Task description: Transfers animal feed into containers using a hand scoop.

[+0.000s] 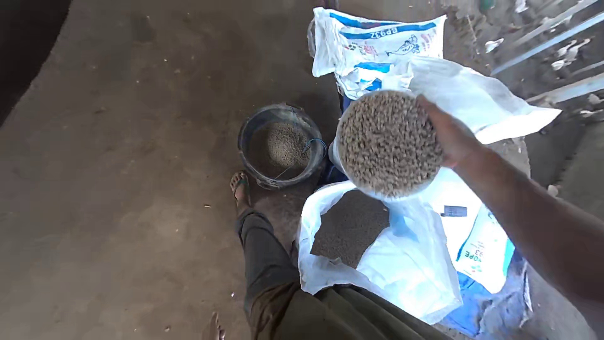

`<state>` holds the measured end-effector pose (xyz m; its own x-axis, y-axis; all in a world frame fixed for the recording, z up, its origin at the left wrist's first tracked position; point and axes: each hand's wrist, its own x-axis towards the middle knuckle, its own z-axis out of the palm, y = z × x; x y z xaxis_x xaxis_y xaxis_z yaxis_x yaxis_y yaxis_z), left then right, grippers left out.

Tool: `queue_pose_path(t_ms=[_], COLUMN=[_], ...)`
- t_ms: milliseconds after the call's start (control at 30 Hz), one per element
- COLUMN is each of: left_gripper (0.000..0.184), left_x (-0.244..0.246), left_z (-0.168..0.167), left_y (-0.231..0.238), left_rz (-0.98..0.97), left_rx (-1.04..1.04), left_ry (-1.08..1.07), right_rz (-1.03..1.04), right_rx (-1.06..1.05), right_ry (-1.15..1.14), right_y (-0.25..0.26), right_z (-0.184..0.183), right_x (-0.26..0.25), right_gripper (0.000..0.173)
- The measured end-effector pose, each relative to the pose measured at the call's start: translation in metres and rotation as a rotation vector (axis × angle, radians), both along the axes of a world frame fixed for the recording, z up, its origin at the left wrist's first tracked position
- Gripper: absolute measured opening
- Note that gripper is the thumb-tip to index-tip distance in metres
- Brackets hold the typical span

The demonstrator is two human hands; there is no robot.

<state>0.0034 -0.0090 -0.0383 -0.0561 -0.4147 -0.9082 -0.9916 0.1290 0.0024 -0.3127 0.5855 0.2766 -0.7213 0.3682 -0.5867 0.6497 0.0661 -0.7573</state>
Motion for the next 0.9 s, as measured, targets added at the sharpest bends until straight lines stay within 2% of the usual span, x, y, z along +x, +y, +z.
queue_pose_path(t_ms=[67, 167, 267, 333, 400, 467, 567, 633, 700, 833, 900], left_gripper=[0.055, 0.049, 0.044, 0.041, 0.041, 0.043, 0.044, 0.044, 0.043, 0.04, 0.055], left_x=[-0.011, -0.04, -0.062, -0.072, -0.077, -0.078, -0.078, -0.085, -0.099, -0.128, -0.141], left_z=[-0.003, 0.002, 0.01, 0.015, 0.02, 0.024, 0.03, 0.041, 0.061, 0.106, 0.127], left_y=[0.007, 0.013, 0.009, 0.006, 0.004, 0.005, 0.01, 0.02, 0.037, 0.085, 0.111], left_rz=[0.022, 0.045, 0.049, 0.064, 0.06, 0.037, -0.022, -0.061, -0.084, -0.275, -0.469], left_rx=[0.007, -0.003, -0.002, -0.006, -0.011, -0.002, -0.002, 0.02, 0.083, 0.336, 0.491], left_ry=[0.095, 0.199, 0.289, 0.349, 0.373, 0.372, 0.379, 0.44, 0.536, 0.735, 0.759], right_rz=[0.078, 0.262, 0.448, 0.529, 0.575, 0.661, 0.825, 0.837, 0.784, 0.705, 0.74], right_rx=[0.186, 0.577, 0.777, 0.862, 0.947, 1.047, 1.189, 1.234, 1.172, 0.906, 0.837], right_ry=[0.046, 0.037, -0.034, 0.008, 0.129, 0.343, 0.754, 0.951, 1.03, 0.957, 0.838], right_y=[-0.005, -0.016, -0.042, -0.056, -0.063, -0.062, -0.051, -0.044, -0.04, -0.03, -0.027], right_z=[-0.001, -0.021, -0.052, -0.082, -0.112, -0.135, -0.149, -0.132, -0.095, 0.005, 0.041], right_x=[-0.037, -0.084, -0.111, -0.119, -0.121, -0.113, -0.096, -0.081, -0.055, 0.044, 0.095], right_gripper=[0.061, 0.071, 0.058, 0.044, 0.05, 0.054, 0.041, 0.035, 0.04, 0.042, 0.044])
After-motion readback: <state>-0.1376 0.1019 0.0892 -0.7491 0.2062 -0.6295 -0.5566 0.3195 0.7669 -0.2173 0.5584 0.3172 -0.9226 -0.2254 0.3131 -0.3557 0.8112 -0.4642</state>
